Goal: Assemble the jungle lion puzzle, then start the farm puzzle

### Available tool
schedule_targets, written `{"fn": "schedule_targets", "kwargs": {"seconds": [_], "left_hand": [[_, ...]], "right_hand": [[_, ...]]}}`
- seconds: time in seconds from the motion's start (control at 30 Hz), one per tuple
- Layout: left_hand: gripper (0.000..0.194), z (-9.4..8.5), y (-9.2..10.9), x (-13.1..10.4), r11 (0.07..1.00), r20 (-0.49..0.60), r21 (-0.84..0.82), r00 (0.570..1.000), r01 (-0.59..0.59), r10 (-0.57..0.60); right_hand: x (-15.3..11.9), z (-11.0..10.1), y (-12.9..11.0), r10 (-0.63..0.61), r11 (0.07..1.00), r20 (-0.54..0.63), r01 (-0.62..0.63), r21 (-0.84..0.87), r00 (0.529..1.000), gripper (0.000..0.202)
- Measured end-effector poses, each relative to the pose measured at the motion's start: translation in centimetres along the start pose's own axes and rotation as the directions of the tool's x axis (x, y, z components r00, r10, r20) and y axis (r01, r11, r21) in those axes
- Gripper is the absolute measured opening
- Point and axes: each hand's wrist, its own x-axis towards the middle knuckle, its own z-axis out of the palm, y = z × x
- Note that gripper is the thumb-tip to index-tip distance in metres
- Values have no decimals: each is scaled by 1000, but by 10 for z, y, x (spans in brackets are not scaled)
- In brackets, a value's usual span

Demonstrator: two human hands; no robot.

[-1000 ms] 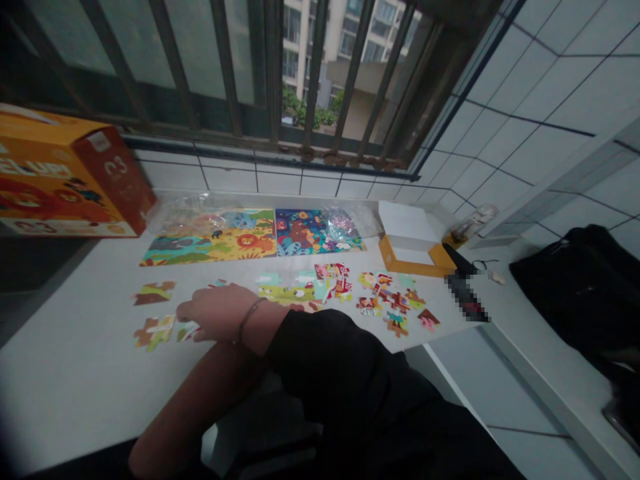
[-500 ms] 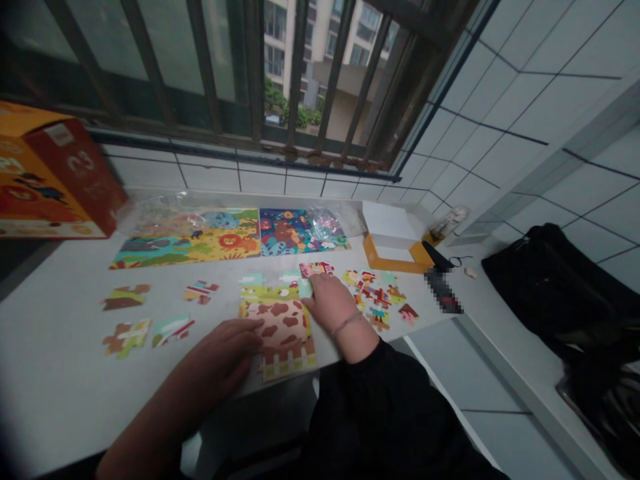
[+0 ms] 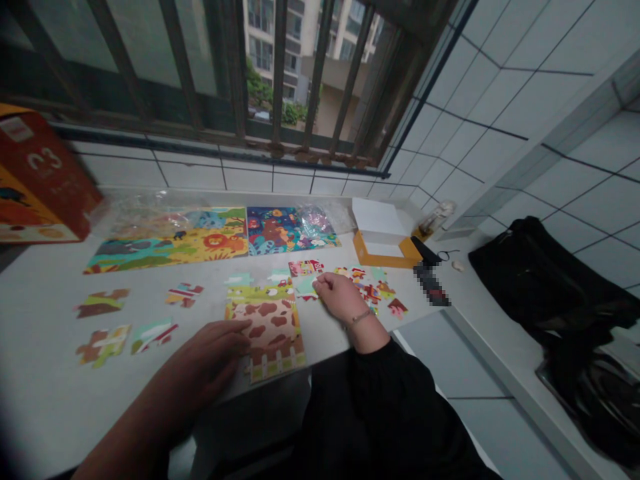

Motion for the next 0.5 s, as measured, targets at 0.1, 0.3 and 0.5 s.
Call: {"fn": "schedule_targets", "kwargs": {"seconds": [0.1,0.3,0.5], "left_hand": [[28,2,-5,-1,1000,-23,16,999,-24,25],[26,7,-14,-1,998,-65,30,996,-63,64],[26,8,-13,0,997,-59,39,996,-60,63]], "right_hand": [[-17,1,2,75,987,32,-78,141,997,18],[-40,5,7,203,905,97,-225,362,974,16],[-43,10,1,252,793,192,-316,521,948,12]]}}
